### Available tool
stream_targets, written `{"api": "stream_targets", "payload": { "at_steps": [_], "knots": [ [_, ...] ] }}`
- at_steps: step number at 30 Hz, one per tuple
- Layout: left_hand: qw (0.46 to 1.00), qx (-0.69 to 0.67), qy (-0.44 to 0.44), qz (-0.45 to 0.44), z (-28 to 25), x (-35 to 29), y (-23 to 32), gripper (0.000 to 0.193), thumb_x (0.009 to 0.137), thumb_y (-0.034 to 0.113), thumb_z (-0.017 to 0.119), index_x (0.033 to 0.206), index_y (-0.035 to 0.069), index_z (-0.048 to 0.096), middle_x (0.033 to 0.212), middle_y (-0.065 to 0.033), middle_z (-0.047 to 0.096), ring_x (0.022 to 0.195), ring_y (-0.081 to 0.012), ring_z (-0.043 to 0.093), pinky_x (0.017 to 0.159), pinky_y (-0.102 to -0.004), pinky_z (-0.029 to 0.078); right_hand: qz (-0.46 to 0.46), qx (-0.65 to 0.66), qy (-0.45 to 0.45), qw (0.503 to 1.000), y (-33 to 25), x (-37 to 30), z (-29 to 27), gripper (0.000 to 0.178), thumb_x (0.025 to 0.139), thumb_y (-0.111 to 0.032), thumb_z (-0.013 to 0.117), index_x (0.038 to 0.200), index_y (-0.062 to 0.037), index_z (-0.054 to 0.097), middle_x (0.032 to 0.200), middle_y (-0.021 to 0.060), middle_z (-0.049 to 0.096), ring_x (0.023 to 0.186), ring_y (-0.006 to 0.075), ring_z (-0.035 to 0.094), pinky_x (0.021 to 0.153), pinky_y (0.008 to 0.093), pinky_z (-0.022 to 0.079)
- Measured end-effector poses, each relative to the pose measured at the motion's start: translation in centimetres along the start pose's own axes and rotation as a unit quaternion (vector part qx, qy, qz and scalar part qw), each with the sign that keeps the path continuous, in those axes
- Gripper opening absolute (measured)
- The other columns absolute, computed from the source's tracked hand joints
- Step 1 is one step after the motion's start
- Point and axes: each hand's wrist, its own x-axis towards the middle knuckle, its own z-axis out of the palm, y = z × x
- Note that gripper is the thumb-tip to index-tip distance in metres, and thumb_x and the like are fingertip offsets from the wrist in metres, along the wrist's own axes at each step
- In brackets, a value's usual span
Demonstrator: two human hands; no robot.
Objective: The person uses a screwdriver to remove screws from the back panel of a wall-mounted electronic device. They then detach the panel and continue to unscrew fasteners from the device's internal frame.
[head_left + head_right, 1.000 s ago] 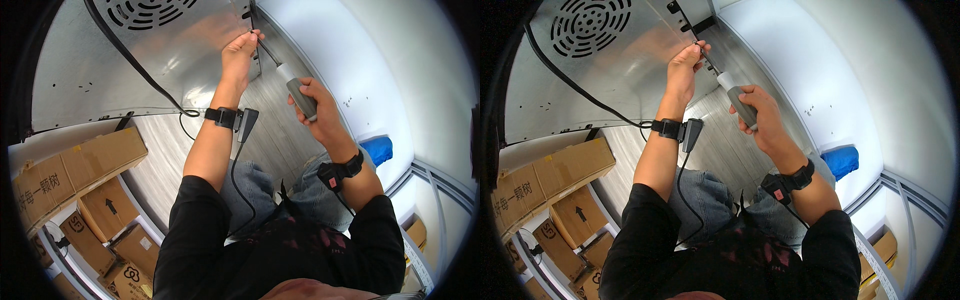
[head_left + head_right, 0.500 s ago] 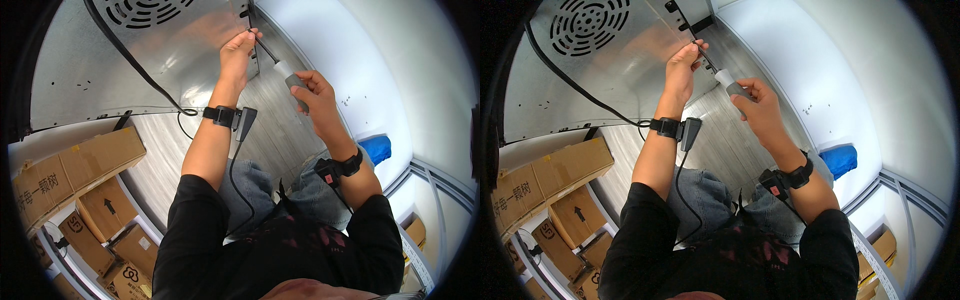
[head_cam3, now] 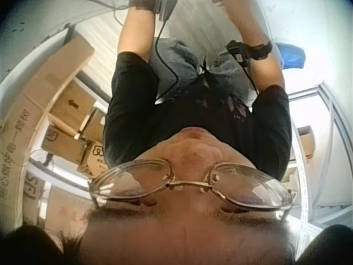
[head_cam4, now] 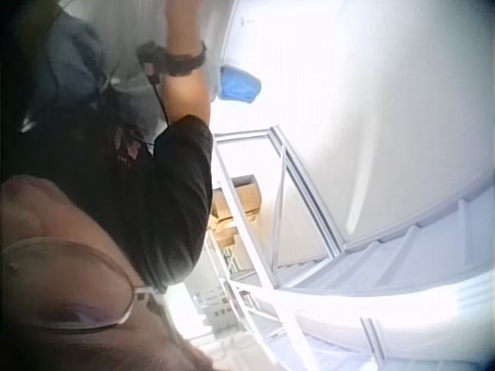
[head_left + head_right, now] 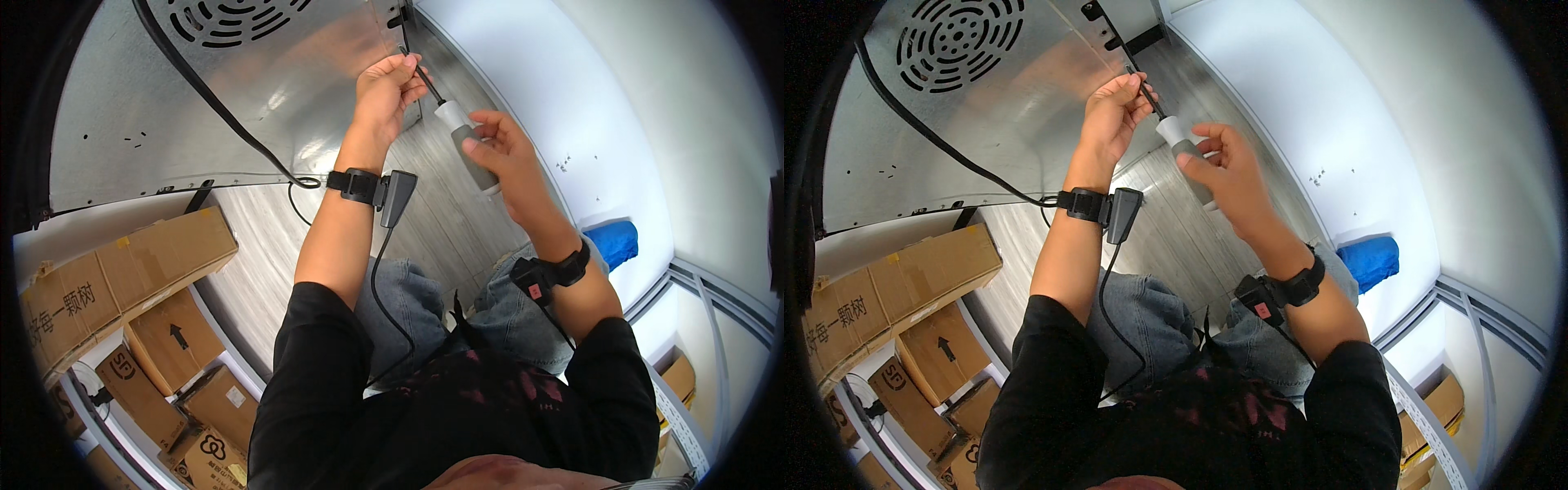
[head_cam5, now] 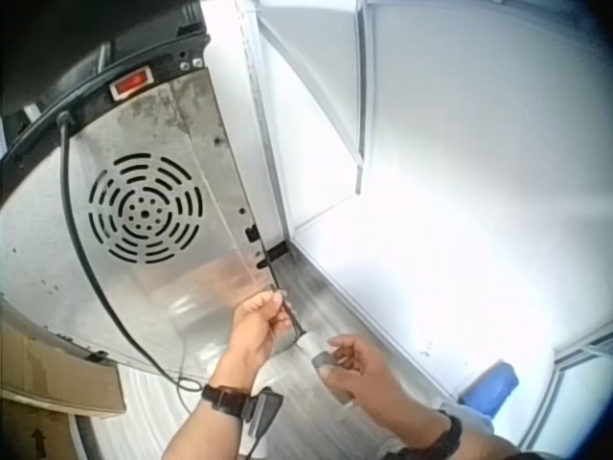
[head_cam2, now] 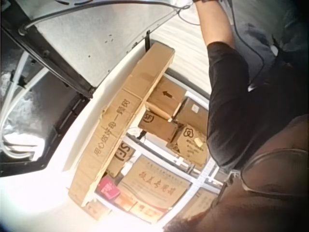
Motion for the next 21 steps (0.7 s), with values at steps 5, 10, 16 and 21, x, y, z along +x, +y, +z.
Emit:
{"api": "stream_targets", "payload": {
  "at_steps": [5, 10, 16, 21],
  "knots": [
    [1.000, -0.020, 0.000, -0.008, 0.4, -0.5, 0.6, 0.019, 0.093, 0.012, 0.052, 0.104, -0.002, 0.058, 0.086, -0.0084, 0.064, 0.077, -0.0178, 0.065, 0.068, -0.0253, 0.055, 0.183, 0.224, -0.183, 0.940, -0.2, 0.6, -1.2, 0.043, 0.088, -0.031, 0.053, 0.118, -0.0010, 0.050, 0.087, 0.0061, 0.057, 0.076, 0.0124, 0.054, 0.064, 0.0258, 0.044],
    [0.999, -0.024, -0.012, -0.019, 0.5, -0.6, 1.0, 0.020, 0.092, 0.014, 0.054, 0.103, -0.002, 0.059, 0.086, -0.0085, 0.064, 0.076, -0.0183, 0.065, 0.065, -0.0247, 0.055, 0.092, 0.028, -0.087, 0.992, 0.2, 0.0, 0.1, 0.043, 0.083, -0.024, 0.062, 0.115, 0.0028, 0.052, 0.080, 0.0042, 0.057, 0.068, 0.0104, 0.053, 0.059, 0.0240, 0.043],
    [0.999, 0.040, 0.011, -0.019, 0.4, -0.4, 0.6, 0.020, 0.090, 0.015, 0.058, 0.101, -0.001, 0.060, 0.084, -0.0069, 0.064, 0.070, -0.0145, 0.064, 0.060, -0.0233, 0.055, 0.099, -0.034, -0.064, 0.992, 0.0, 0.1, 0.3, 0.044, 0.079, -0.023, 0.069, 0.111, 0.0028, 0.053, 0.085, 0.0058, 0.057, 0.072, 0.0111, 0.053, 0.058, 0.0244, 0.044],
    [1.000, 0.008, -0.007, -0.007, 0.5, -0.4, 0.6, 0.018, 0.091, 0.012, 0.056, 0.101, -0.001, 0.060, 0.085, -0.0068, 0.063, 0.070, -0.0145, 0.064, 0.062, -0.0226, 0.055, 0.168, 0.102, -0.055, 0.979, -0.8, 0.2, 0.2, 0.045, 0.080, -0.022, 0.064, 0.114, 0.0010, 0.045, 0.089, 0.0084, 0.057, 0.074, 0.0137, 0.057, 0.055, 0.0254, 0.047]
  ]
}}
